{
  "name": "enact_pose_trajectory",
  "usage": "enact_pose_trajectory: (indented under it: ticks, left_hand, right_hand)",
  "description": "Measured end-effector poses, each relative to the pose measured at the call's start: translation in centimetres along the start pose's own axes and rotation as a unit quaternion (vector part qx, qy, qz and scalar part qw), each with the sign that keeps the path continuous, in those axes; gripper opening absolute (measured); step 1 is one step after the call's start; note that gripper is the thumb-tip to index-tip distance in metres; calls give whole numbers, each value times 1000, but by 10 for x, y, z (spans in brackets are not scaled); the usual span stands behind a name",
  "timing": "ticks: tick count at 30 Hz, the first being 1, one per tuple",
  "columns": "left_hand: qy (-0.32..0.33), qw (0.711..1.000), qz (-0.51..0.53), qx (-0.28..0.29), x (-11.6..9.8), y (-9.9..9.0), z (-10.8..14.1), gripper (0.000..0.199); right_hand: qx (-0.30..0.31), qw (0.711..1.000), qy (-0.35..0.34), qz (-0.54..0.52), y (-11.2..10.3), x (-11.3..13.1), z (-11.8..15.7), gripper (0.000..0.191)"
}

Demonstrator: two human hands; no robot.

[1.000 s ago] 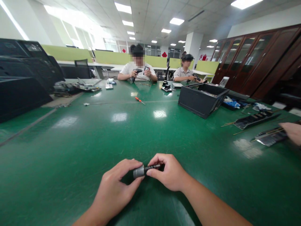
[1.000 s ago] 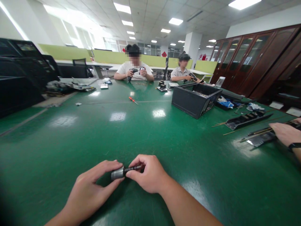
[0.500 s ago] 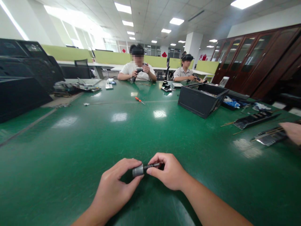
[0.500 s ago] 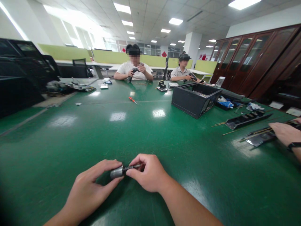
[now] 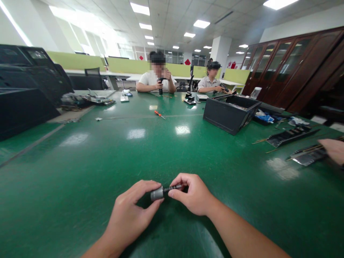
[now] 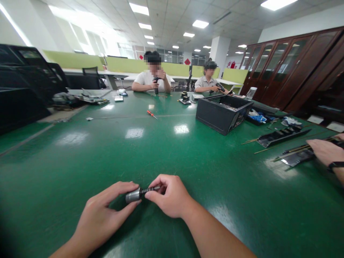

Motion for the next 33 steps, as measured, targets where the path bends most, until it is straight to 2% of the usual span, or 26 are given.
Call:
enact_pose_trajectory:
  ticks: [8,16,33]
  left_hand:
    - [0,1000,1,-4,-2,-4,-1,16]
    - [-18,1000,2,6,4,1,0,17]
    - [-13,1000,3,7,5,0,0,18]
  right_hand:
    - [-4,1000,-7,-9,-3,2,0,11]
    - [-10,1000,-6,-20,-5,0,0,11]
    - [-17,999,-9,-33,-5,2,0,11]
Point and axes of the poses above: each hand's wrist, its own z-axis away from the middle knuckle, its own y-axis out of the palm, x = y × z, the point moved 10 cm from there along -z, towards the middle knuckle, and after that the axes turned 10 degrees about -z, right-handed, at the moved point
